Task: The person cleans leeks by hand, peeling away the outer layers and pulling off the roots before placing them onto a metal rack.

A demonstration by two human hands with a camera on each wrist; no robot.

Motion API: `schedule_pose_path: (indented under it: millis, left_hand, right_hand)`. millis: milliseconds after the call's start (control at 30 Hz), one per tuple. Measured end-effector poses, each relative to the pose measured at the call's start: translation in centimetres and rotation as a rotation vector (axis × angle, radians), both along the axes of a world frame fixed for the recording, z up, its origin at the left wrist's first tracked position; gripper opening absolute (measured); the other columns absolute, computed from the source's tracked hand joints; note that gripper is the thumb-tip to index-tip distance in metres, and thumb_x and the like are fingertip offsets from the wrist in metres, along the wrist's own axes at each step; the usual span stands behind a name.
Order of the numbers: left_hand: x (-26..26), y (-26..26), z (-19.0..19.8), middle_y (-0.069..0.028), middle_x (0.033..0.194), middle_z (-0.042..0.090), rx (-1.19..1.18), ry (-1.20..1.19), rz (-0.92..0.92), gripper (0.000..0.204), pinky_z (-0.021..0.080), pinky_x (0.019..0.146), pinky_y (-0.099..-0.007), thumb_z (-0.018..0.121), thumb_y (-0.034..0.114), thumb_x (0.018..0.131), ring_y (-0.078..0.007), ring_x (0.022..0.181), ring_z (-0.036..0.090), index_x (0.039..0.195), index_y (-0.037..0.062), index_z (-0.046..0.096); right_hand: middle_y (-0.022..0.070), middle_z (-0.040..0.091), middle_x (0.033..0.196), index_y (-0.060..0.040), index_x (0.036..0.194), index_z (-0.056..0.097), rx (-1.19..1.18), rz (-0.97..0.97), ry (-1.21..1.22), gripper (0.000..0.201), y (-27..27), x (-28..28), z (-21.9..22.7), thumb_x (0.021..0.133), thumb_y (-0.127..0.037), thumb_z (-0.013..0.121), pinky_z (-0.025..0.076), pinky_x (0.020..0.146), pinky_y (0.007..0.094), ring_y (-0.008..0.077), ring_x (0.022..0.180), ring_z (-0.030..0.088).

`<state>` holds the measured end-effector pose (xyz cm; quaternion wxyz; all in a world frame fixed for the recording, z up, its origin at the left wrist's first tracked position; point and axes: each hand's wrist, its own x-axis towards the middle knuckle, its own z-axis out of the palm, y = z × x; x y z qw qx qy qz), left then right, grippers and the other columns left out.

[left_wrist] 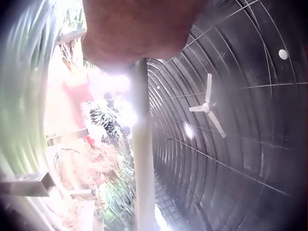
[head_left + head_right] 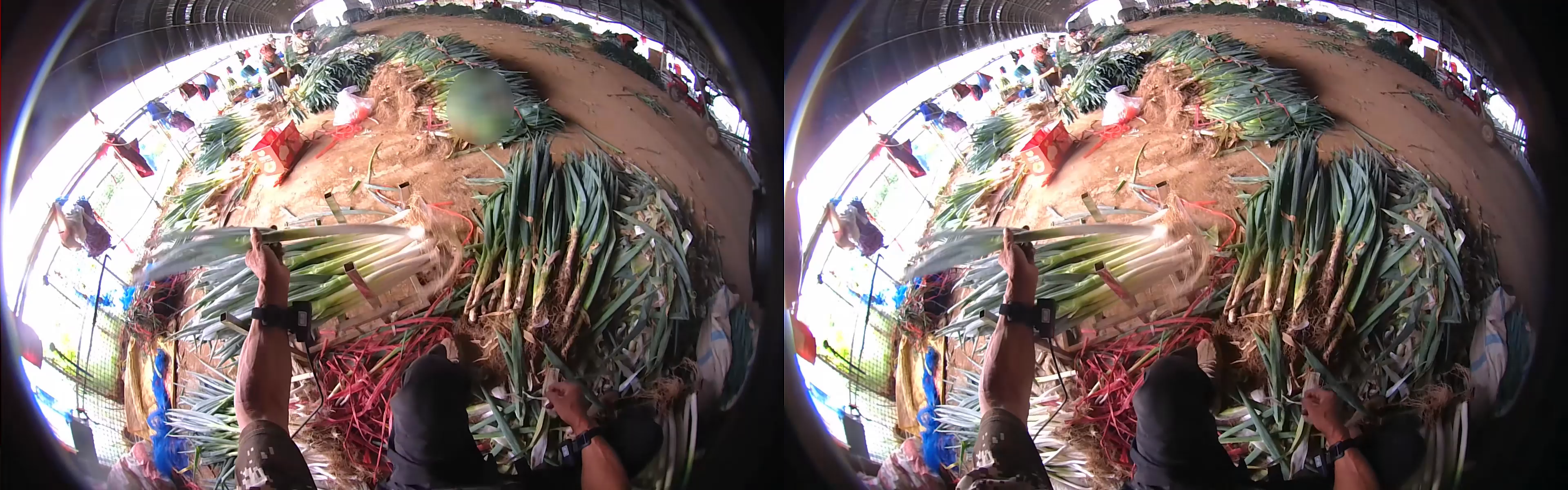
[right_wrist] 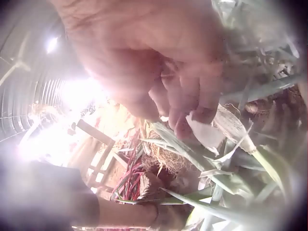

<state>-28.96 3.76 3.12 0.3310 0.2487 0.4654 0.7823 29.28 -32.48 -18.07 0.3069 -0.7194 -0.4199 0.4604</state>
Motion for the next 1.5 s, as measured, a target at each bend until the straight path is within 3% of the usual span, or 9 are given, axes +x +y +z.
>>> schedule_pose_path:
  millis: [200,500,800,833,867,1000,1167,1367,1500]
  left_hand:
    - [-3.4,1.7,-6.4,-0.0119,0.083,0.066,0.088,0.099,0.100,0.035,0.058,0.062,-0.0319,0.061,0.032,0.098,-0.0205,0.067,0.064,0.096,-0.0031,0.063]
    - [-3.2,2.8,-14.5,-0.0169,0.094,0.067,-0.145,-0.042,0.087,0.034,0.060,0.066,-0.0348,0.057,0.026,0.098,-0.0249,0.074,0.068,0.099,-0.0075,0.063]
    - [1.5,3.2,-19.5,-0.0142,0.099,0.069,-0.457,-0.078,-0.450,0.026,0.062,0.074,-0.0461,0.058,0.020,0.098,-0.0301,0.081,0.071,0.110,-0.0026,0.062]
    - [1.7,3.3,-19.3,-0.0141,0.099,0.069,-0.460,-0.029,-0.447,0.026,0.062,0.074,-0.0463,0.059,0.021,0.098,-0.0297,0.080,0.071,0.109,-0.0025,0.063]
    - [3.3,2.3,-17.4,-0.0061,0.076,0.065,-0.414,-0.042,-0.362,0.022,0.055,0.058,-0.0337,0.061,0.023,0.096,-0.0173,0.061,0.062,0.089,0.0020,0.067]
    - [3.4,0.8,-14.0,-0.0095,0.084,0.071,-0.380,0.145,-0.319,0.028,0.054,0.061,-0.0310,0.062,0.028,0.096,-0.0171,0.063,0.063,0.095,0.0010,0.068]
    - [6.3,-0.6,-6.6,-0.0109,0.091,0.072,-0.261,0.149,-0.366,0.034,0.053,0.063,-0.0291,0.058,0.032,0.098,-0.0176,0.070,0.066,0.109,0.0015,0.068]
    - [15.2,-3.9,3.5,-0.0046,0.089,0.065,0.111,-0.073,-0.917,0.035,0.049,0.068,-0.0260,0.056,0.031,0.102,-0.0143,0.077,0.059,0.118,0.0000,0.059]
    - [24.2,-9.2,8.3,-0.0039,0.086,0.066,0.169,-0.227,-1.020,0.030,0.049,0.069,-0.0265,0.052,0.029,0.104,-0.0140,0.075,0.059,0.114,0.0023,0.062]
  right_hand:
    - [0.0122,0.073,0.080,-0.0040,0.100,0.073,-0.026,0.172,-0.145,0.026,-1.0,-1.7,-0.7,0.081,-0.023,0.072,0.054,0.073,0.0356,0.0220,0.078,0.072]
    - [0.0127,0.073,0.084,-0.0088,0.095,0.075,-0.095,0.277,-0.277,0.026,-1.6,-1.5,-1.8,0.081,-0.030,0.071,0.055,0.074,0.0359,0.0264,0.082,0.072]
    - [0.0086,0.073,0.080,-0.0061,0.096,0.075,-0.140,0.256,-0.253,0.028,-1.8,-2.1,-0.9,0.085,-0.031,0.069,0.053,0.074,0.0312,0.0128,0.077,0.069]
    - [0.0096,0.073,0.082,-0.0063,0.096,0.075,-0.149,0.256,-0.238,0.029,-1.9,-1.9,-1.4,0.085,-0.032,0.069,0.053,0.075,0.0316,0.0143,0.078,0.070]
    - [0.0106,0.074,0.083,-0.0064,0.097,0.075,-0.159,0.255,-0.223,0.029,-2.1,-1.7,-2.2,0.085,-0.032,0.069,0.054,0.076,0.0321,0.0157,0.080,0.071]
    - [0.0151,0.073,0.088,-0.0099,0.095,0.076,-0.190,0.402,-0.283,0.033,-2.1,-1.7,-2.0,0.083,-0.039,0.068,0.055,0.080,0.0375,0.0304,0.089,0.072]
    - [0.0157,0.072,0.089,-0.0099,0.094,0.075,-0.099,0.442,-0.338,0.033,-2.0,-2.0,-2.4,0.084,-0.040,0.065,0.055,0.078,0.0417,0.0341,0.086,0.070]
    - [0.0155,0.072,0.092,-0.0100,0.103,0.073,-0.068,0.456,-0.294,0.035,-2.3,-2.2,-1.1,0.088,-0.040,0.063,0.053,0.078,0.0436,0.0338,0.087,0.070]
    - [0.0148,0.072,0.094,-0.0101,0.104,0.073,-0.043,0.441,-0.300,0.035,-2.5,-2.0,-0.6,0.088,-0.039,0.063,0.053,0.079,0.0429,0.0336,0.087,0.070]
